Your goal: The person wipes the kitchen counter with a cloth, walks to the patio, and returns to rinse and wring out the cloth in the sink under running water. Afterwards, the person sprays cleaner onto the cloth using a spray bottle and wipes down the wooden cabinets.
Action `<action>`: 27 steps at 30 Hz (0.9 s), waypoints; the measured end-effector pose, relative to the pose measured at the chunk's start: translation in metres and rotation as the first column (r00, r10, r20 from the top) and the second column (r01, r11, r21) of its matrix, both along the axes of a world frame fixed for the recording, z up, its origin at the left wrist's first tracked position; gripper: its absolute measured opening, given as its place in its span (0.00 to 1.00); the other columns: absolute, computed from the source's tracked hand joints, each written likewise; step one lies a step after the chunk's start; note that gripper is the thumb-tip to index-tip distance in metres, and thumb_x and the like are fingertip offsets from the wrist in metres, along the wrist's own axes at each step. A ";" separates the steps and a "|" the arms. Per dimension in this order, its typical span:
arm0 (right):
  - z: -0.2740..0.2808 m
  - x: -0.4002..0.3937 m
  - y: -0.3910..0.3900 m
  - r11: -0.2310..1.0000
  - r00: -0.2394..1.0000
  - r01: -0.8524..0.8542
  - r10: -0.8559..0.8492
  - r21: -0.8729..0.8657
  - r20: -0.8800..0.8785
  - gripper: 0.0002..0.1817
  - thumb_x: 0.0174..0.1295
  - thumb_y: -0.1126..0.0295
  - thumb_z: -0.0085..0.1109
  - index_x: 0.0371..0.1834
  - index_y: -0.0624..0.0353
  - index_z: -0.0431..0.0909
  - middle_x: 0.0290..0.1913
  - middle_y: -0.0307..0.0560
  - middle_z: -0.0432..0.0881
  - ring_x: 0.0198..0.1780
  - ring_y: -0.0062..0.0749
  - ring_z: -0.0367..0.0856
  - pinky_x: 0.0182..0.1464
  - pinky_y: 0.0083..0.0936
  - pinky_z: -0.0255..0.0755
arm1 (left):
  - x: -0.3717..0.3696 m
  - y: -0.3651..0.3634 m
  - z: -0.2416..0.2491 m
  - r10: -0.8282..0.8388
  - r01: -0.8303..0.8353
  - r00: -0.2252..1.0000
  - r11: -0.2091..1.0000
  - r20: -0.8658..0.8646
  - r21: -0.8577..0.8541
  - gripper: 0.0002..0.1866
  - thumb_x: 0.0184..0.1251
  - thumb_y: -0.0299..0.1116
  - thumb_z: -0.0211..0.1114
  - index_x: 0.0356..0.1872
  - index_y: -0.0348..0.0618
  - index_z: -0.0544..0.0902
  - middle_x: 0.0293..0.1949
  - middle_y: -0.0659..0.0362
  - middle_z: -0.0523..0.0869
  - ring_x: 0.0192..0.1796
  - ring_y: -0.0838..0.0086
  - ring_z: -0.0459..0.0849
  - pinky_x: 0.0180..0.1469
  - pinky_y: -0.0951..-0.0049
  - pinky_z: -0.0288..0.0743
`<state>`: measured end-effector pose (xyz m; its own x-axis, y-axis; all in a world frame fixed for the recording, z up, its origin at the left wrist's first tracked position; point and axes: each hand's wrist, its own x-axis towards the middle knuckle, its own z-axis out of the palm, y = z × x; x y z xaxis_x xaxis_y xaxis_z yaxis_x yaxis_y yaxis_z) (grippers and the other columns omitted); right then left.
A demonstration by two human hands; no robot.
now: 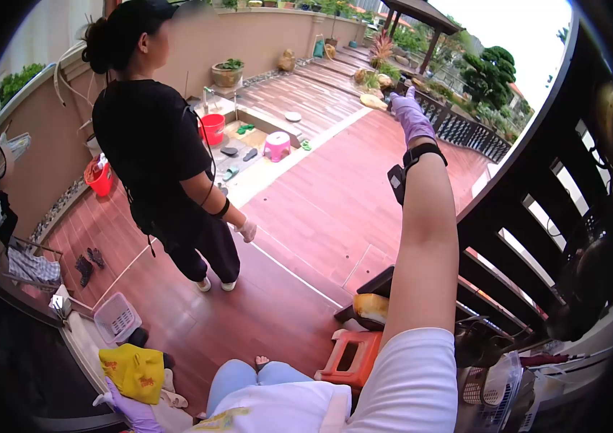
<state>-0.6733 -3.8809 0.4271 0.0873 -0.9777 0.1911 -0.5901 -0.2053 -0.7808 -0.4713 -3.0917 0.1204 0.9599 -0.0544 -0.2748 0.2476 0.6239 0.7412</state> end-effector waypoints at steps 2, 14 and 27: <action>0.001 0.015 -0.026 0.999 0.990 0.042 -0.045 -0.026 -0.134 0.47 0.60 0.48 0.51 0.75 0.47 0.32 0.48 0.57 0.79 0.39 0.39 0.80 0.43 0.35 0.72 | 0.013 -0.032 0.001 -0.095 0.093 0.995 0.993 -0.030 -0.075 0.29 0.71 0.51 0.47 0.67 0.47 0.63 0.64 0.56 0.69 0.64 0.62 0.69 0.66 0.59 0.61; 0.011 0.085 -0.095 0.995 0.970 0.057 -0.076 -0.087 -0.231 0.44 0.64 0.48 0.49 0.74 0.37 0.30 0.49 0.51 0.81 0.39 0.38 0.80 0.37 0.38 0.71 | 0.150 -0.182 -0.003 -0.450 0.444 0.893 0.880 0.002 -0.169 0.28 0.70 0.52 0.47 0.65 0.48 0.66 0.63 0.54 0.70 0.62 0.57 0.71 0.64 0.53 0.64; -0.009 0.119 -0.190 0.994 0.988 -0.083 0.073 -0.073 -0.135 0.46 0.62 0.50 0.54 0.75 0.47 0.35 0.37 0.48 0.83 0.39 0.34 0.80 0.44 0.28 0.69 | 0.183 -0.239 -0.004 -0.331 0.322 0.942 0.937 -0.050 -0.133 0.26 0.70 0.47 0.52 0.64 0.45 0.66 0.61 0.54 0.72 0.61 0.60 0.73 0.62 0.56 0.67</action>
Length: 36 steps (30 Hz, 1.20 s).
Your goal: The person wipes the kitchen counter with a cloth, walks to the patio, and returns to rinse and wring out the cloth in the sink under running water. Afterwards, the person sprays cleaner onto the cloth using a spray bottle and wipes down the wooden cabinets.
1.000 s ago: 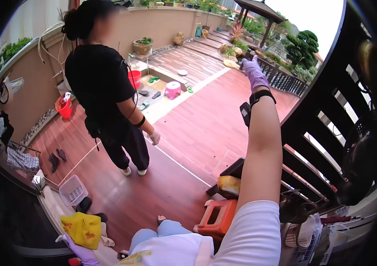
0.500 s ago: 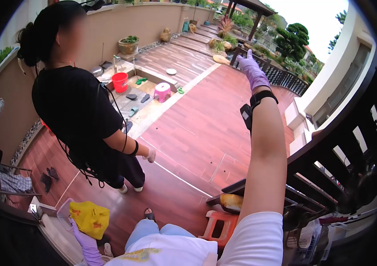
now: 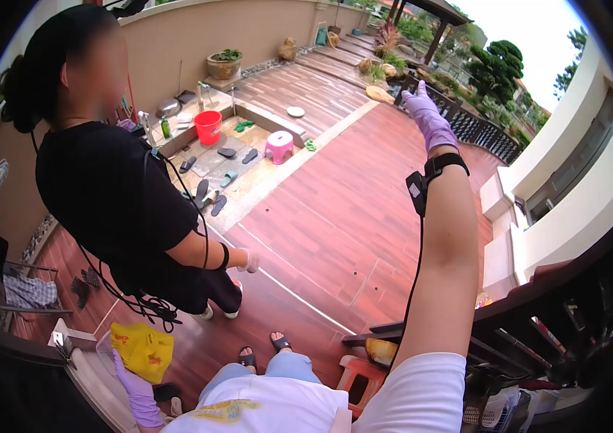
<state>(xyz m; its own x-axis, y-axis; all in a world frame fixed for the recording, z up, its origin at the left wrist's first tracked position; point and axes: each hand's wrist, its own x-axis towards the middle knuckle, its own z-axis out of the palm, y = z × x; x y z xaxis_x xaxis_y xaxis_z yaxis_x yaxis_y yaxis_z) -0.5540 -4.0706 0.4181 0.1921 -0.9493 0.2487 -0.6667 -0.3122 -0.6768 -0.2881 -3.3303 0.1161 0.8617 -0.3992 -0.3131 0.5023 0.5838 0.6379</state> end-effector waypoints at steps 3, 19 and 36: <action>0.001 0.009 -0.018 1.000 1.000 0.002 -0.003 -0.007 -0.011 0.46 0.62 0.50 0.54 0.75 0.49 0.35 0.36 0.48 0.83 0.36 0.32 0.79 0.41 0.29 0.70 | -0.005 -0.019 0.001 0.022 -0.026 0.998 0.997 0.063 0.067 0.28 0.70 0.52 0.49 0.64 0.47 0.66 0.62 0.55 0.72 0.61 0.58 0.73 0.63 0.55 0.66; -0.153 0.038 -0.115 0.936 0.984 -0.179 0.166 0.302 0.068 0.42 0.65 0.51 0.49 0.75 0.42 0.34 0.45 0.47 0.83 0.35 0.35 0.81 0.31 0.29 0.70 | -0.059 -0.095 0.033 0.085 -0.085 0.996 0.995 -0.013 0.056 0.26 0.72 0.49 0.45 0.65 0.44 0.65 0.62 0.53 0.71 0.62 0.56 0.72 0.64 0.54 0.65; -0.484 0.001 0.032 0.431 0.910 -0.071 0.397 0.899 -0.118 0.32 0.69 0.47 0.32 0.74 0.42 0.42 0.63 0.58 0.70 0.57 0.61 0.72 0.58 0.52 0.62 | -0.145 -0.037 0.027 0.460 -0.460 0.885 0.888 -0.072 0.015 0.24 0.71 0.47 0.49 0.61 0.44 0.68 0.58 0.55 0.75 0.59 0.60 0.75 0.61 0.57 0.68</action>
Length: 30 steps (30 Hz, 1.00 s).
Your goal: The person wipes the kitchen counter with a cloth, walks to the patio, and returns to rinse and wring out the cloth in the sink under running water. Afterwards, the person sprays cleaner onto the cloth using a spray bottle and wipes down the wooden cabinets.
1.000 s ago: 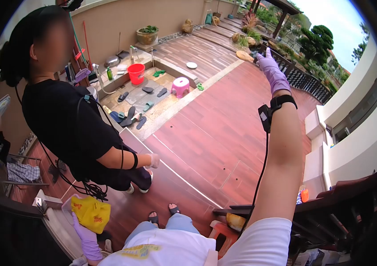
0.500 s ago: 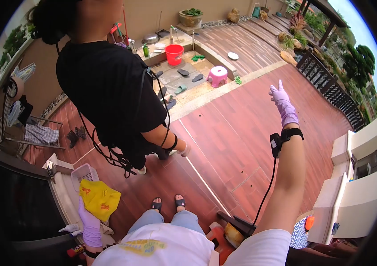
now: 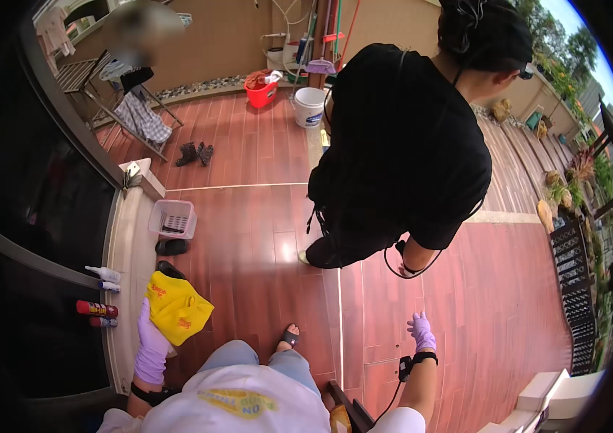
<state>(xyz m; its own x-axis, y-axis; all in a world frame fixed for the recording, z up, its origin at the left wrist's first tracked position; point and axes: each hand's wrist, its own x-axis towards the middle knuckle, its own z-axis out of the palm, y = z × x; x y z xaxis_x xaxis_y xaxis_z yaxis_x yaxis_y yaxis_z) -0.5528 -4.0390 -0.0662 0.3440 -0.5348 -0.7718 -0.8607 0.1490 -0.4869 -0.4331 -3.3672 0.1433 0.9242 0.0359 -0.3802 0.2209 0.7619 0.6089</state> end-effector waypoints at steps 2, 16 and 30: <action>-0.017 -0.007 0.059 0.973 0.984 -0.125 0.147 0.195 -0.102 0.31 0.69 0.45 0.27 0.69 0.50 0.55 0.68 0.56 0.62 0.64 0.63 0.63 0.62 0.51 0.58 | -0.012 0.019 -0.004 0.066 -0.067 0.998 0.998 -0.020 -0.022 0.25 0.71 0.48 0.49 0.62 0.44 0.68 0.59 0.54 0.74 0.59 0.60 0.75 0.61 0.57 0.68; -0.055 0.132 0.363 0.544 0.555 -0.825 0.831 0.152 0.039 0.29 0.67 0.64 0.48 0.69 0.62 0.55 0.42 0.56 0.83 0.37 0.34 0.83 0.35 0.23 0.75 | -0.167 0.186 -0.018 0.615 -0.615 0.786 0.788 -0.070 0.010 0.24 0.71 0.47 0.50 0.60 0.42 0.70 0.56 0.53 0.77 0.57 0.63 0.77 0.59 0.61 0.71; -0.194 0.282 0.695 -0.578 -0.573 -0.808 0.816 0.119 0.075 0.20 0.65 0.57 0.41 0.53 0.58 0.69 0.39 0.52 0.83 0.32 0.38 0.81 0.26 0.28 0.71 | -0.390 0.125 0.011 0.988 -0.972 -0.154 -0.146 -0.032 0.183 0.25 0.72 0.49 0.46 0.58 0.40 0.70 0.53 0.52 0.79 0.53 0.64 0.80 0.56 0.66 0.74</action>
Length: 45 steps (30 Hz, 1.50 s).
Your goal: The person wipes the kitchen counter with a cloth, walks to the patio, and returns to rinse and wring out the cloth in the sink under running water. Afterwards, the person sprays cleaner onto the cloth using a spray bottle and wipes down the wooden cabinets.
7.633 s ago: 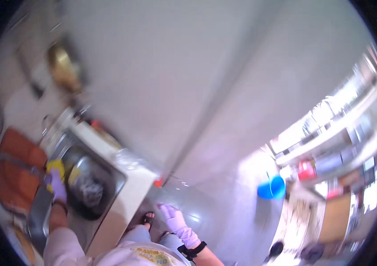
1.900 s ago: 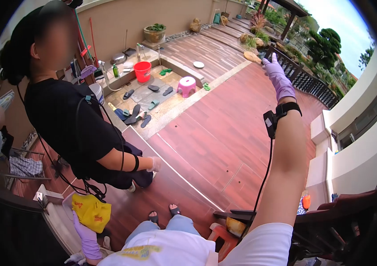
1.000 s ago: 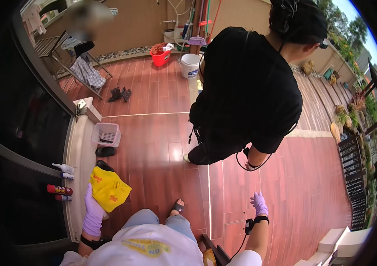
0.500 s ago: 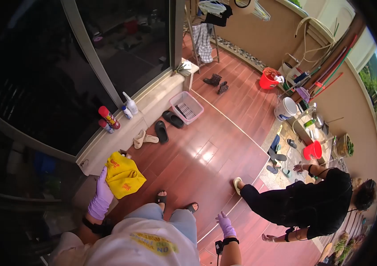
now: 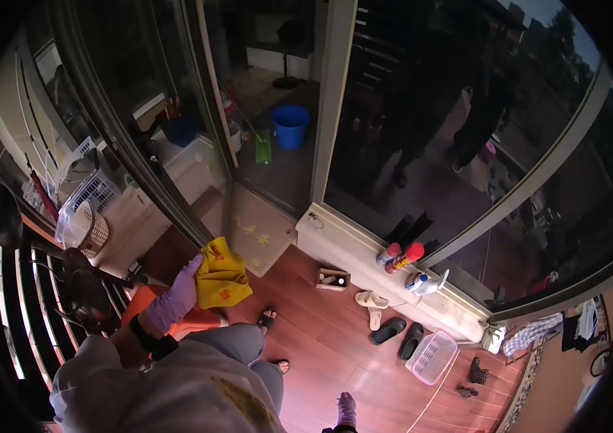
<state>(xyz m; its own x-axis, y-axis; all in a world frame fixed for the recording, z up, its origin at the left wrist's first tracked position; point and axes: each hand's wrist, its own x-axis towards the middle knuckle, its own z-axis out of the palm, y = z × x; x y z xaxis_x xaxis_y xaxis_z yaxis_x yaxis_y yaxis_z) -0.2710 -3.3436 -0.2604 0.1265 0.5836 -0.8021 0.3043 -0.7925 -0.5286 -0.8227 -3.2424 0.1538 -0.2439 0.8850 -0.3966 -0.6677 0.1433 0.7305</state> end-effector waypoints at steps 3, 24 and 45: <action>0.040 -0.050 0.145 0.987 0.995 0.076 -0.067 0.143 -0.068 0.20 0.66 0.56 0.44 0.55 0.55 0.70 0.35 0.49 0.82 0.29 0.35 0.80 0.25 0.26 0.69 | -0.030 -0.004 0.005 0.149 -0.153 0.986 0.987 0.078 0.053 0.25 0.72 0.50 0.46 0.58 0.39 0.70 0.53 0.52 0.79 0.53 0.63 0.80 0.56 0.64 0.74; 0.310 -0.704 0.468 0.475 0.269 -0.613 0.877 0.632 -0.398 0.23 0.71 0.57 0.41 0.61 0.61 0.68 0.48 0.54 0.80 0.47 0.35 0.79 0.53 0.25 0.70 | -0.195 0.097 -0.057 0.525 -0.489 0.741 0.849 0.419 -0.199 0.28 0.71 0.53 0.46 0.58 0.41 0.71 0.54 0.50 0.78 0.55 0.60 0.78 0.60 0.61 0.70; 0.487 -0.830 0.498 0.032 -0.197 -0.404 0.973 0.914 -0.121 0.24 0.69 0.60 0.35 0.58 0.67 0.68 0.50 0.62 0.77 0.49 0.47 0.78 0.54 0.37 0.71 | -0.232 0.125 0.093 0.365 -0.653 -0.672 0.120 -0.645 0.748 0.28 0.73 0.48 0.38 0.66 0.39 0.62 0.67 0.46 0.62 0.70 0.56 0.57 0.71 0.62 0.47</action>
<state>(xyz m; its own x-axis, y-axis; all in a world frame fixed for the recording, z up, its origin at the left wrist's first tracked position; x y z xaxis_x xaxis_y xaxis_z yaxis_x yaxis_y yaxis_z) -1.1013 -2.8460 0.2271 -0.9773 -0.0418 0.2076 -0.2116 0.1497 -0.9658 -1.0547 -3.1178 0.2470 -0.5526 -0.3493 0.7567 0.6105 0.4483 0.6529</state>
